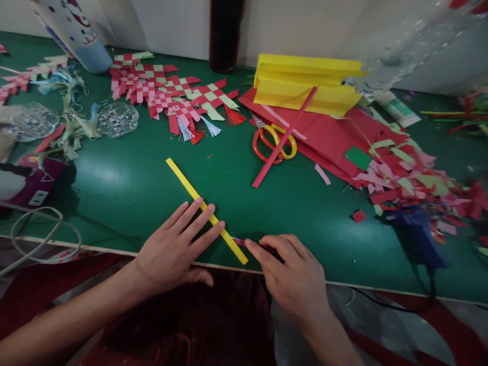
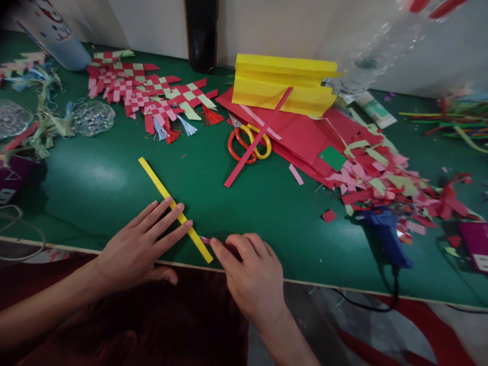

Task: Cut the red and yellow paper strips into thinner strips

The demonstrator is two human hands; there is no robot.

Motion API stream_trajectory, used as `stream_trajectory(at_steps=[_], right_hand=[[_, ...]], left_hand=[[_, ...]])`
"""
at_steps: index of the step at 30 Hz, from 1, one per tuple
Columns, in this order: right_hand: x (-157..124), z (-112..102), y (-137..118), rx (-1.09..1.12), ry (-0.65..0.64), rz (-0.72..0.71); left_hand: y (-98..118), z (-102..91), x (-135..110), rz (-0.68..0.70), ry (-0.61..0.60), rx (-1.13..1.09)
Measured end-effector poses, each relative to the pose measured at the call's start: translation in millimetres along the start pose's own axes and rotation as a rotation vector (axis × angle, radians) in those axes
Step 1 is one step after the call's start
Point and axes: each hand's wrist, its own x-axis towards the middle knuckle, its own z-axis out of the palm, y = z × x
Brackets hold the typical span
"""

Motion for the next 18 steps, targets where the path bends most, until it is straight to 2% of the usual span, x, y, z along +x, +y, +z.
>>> stream_trajectory(at_steps=[18], right_hand=[[5.2, 3.4, 1.1, -0.003, 0.014, 0.034]], left_hand=[[-0.2, -1.8, 0.3, -0.002, -0.016, -0.019]])
